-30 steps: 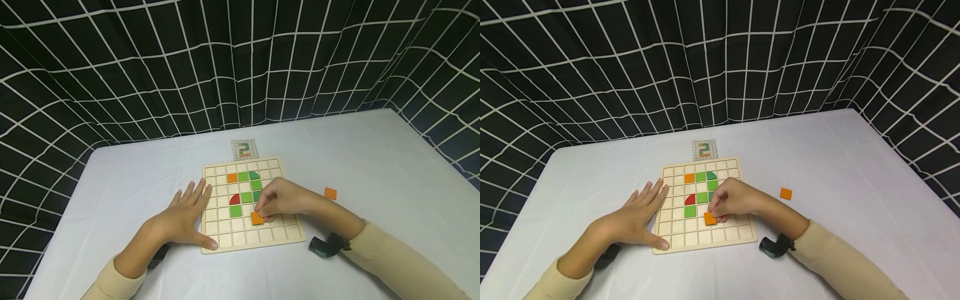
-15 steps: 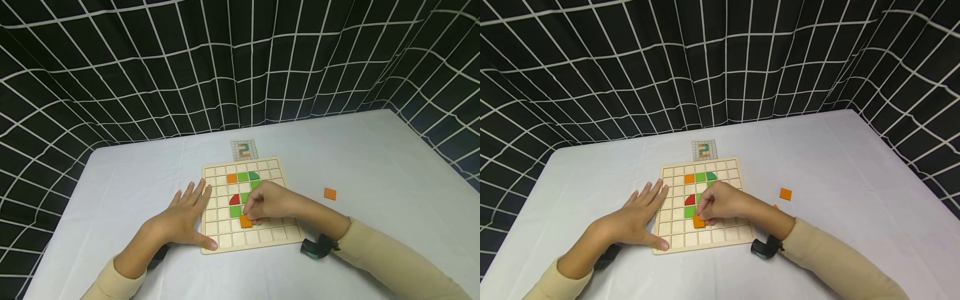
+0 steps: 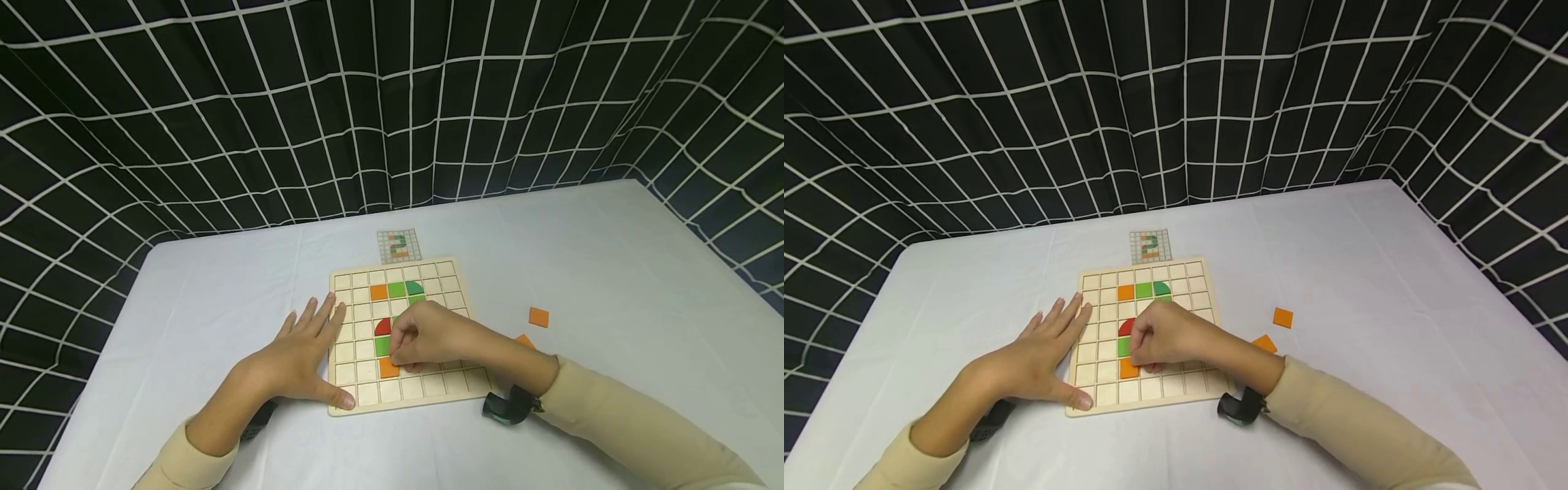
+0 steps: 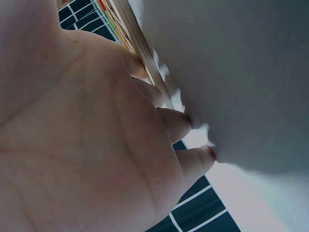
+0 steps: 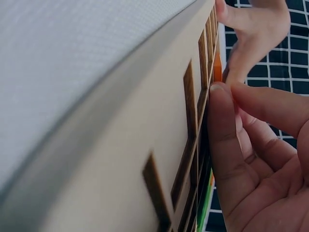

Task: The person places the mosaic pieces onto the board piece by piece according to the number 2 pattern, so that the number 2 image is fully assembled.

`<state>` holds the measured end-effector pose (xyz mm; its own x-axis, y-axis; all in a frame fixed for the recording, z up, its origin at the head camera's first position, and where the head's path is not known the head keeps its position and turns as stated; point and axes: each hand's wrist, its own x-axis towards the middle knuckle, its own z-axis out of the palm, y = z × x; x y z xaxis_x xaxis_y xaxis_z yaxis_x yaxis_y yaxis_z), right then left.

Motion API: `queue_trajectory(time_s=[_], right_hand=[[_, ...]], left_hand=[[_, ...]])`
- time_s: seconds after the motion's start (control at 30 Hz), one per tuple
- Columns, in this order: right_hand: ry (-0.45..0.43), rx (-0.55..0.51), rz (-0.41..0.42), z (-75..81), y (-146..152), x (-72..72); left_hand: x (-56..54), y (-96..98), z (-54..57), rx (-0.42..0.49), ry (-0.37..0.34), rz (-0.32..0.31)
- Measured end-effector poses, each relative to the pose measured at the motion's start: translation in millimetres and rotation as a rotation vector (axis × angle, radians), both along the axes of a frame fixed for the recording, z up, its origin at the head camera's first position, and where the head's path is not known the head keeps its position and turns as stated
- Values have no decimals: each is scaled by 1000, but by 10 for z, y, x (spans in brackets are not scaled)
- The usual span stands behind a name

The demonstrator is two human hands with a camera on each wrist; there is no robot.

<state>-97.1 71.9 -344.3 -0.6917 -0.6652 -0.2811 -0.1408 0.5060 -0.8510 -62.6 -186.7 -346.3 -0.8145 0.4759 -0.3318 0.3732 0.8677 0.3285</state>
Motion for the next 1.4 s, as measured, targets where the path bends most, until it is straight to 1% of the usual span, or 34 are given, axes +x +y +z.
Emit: queue_trajectory(time_s=[0.23, 0.37, 0.5, 0.6, 0.67, 0.73, 0.87, 0.9, 0.97, 1.07, 1.13, 1.2, 1.3, 1.4], right_hand=[[130, -12, 79, 3, 28, 53], [166, -49, 122, 25, 82, 132], [213, -67, 157, 65, 201, 198], [266, -43, 174, 111, 360, 196], [305, 10, 184, 156, 504, 171], [338, 92, 198, 201, 673, 138], [355, 215, 221, 281, 1000, 60], [369, 236, 213, 301, 1061, 42], [379, 278, 169, 347, 1154, 6], [405, 401, 101, 405, 1257, -24], [370, 495, 76, 407, 1309, -32], [344, 561, 86, 387, 1343, -29], [316, 576, 105, 337, 1340, -34], [320, 544, 114, 304, 1319, -44]], left_hand=[[6, -4, 0, -5, 6, -4], [8, -12, 2, -6, 5, -4], [11, -13, -7, -1, 8, -5], [12, -12, -13, 0, 8, -7], [11, -13, -13, 0, 8, -8], [7, -16, -14, -2, 10, -10], [4, -13, -18, 2, 10, -13], [5, -11, -18, 3, 9, -13], [8, -4, -16, 6, 7, -14], [9, 4, -13, 3, 4, -14], [8, 7, -12, 2, 4, -15], [6, 6, -11, -2, 5, -16], [4, 2, -10, -6, 7, -14], [2, 0, -13, -4, 5, -12]])
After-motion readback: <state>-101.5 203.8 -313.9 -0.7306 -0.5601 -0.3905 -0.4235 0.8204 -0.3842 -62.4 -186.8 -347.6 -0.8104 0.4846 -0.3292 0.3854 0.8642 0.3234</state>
